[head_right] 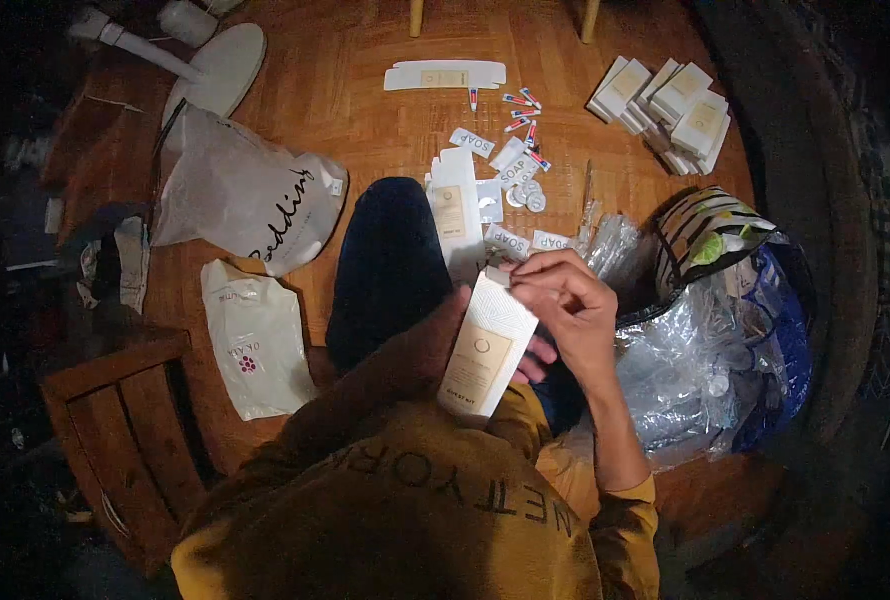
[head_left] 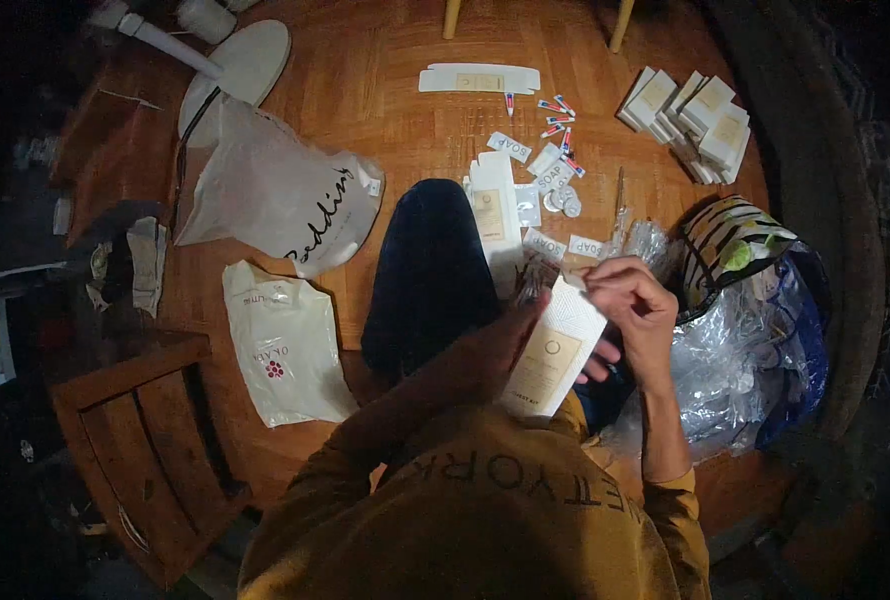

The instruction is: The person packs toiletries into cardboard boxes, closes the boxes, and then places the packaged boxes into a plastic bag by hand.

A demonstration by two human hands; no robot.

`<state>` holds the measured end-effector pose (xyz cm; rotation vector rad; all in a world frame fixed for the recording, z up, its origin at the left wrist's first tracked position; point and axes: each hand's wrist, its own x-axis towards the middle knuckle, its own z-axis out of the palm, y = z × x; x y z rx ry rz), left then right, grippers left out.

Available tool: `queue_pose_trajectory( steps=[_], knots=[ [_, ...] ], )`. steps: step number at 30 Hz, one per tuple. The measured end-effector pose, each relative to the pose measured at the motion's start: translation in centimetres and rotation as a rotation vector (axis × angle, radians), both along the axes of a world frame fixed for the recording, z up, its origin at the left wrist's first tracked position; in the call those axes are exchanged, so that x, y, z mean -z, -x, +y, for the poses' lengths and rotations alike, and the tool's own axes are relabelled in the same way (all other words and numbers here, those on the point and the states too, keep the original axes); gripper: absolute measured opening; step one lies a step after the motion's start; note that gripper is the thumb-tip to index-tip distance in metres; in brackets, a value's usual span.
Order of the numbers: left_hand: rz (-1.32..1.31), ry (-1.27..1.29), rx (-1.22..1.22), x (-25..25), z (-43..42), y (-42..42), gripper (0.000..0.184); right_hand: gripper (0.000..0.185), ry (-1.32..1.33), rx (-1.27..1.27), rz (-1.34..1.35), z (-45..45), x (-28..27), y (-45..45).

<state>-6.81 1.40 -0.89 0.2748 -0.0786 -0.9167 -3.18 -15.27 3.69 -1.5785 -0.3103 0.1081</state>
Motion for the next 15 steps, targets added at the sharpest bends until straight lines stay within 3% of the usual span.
queue_pose_trajectory(
  steps=[2, 6, 7, 11, 13, 15],
  knots=[
    [-0.009, -0.074, 0.042, -0.4, -0.2, 0.0, 0.090, 0.008, -0.067, -0.085, 0.353, 0.1, -2.1, -0.2],
    [-0.002, -0.228, 0.018, -2.4, -0.5, 0.1, 0.080, 0.018, 0.065, -0.131, 0.510, 0.5, -6.1, -0.9],
    [-0.035, -0.258, 0.021, -2.6, -0.6, 0.1, 0.077, 0.022, 0.197, -0.160, 0.475, 0.2, -6.0, -0.8],
    [-0.077, -0.242, 0.032, -2.2, -0.7, 0.2, 0.073, 0.023, 0.247, -0.240, 0.400, -0.4, -5.9, -1.2],
    [-0.140, -0.286, 0.064, -2.8, -0.6, -0.2, 0.072, 0.019, 0.255, -0.208, 0.547, -0.5, -6.1, -1.6],
    [-0.142, -0.296, 0.063, -2.8, -0.6, -0.3, 0.072, 0.020, 0.256, -0.243, 0.524, -0.7, -6.0, -1.8]
  ],
)
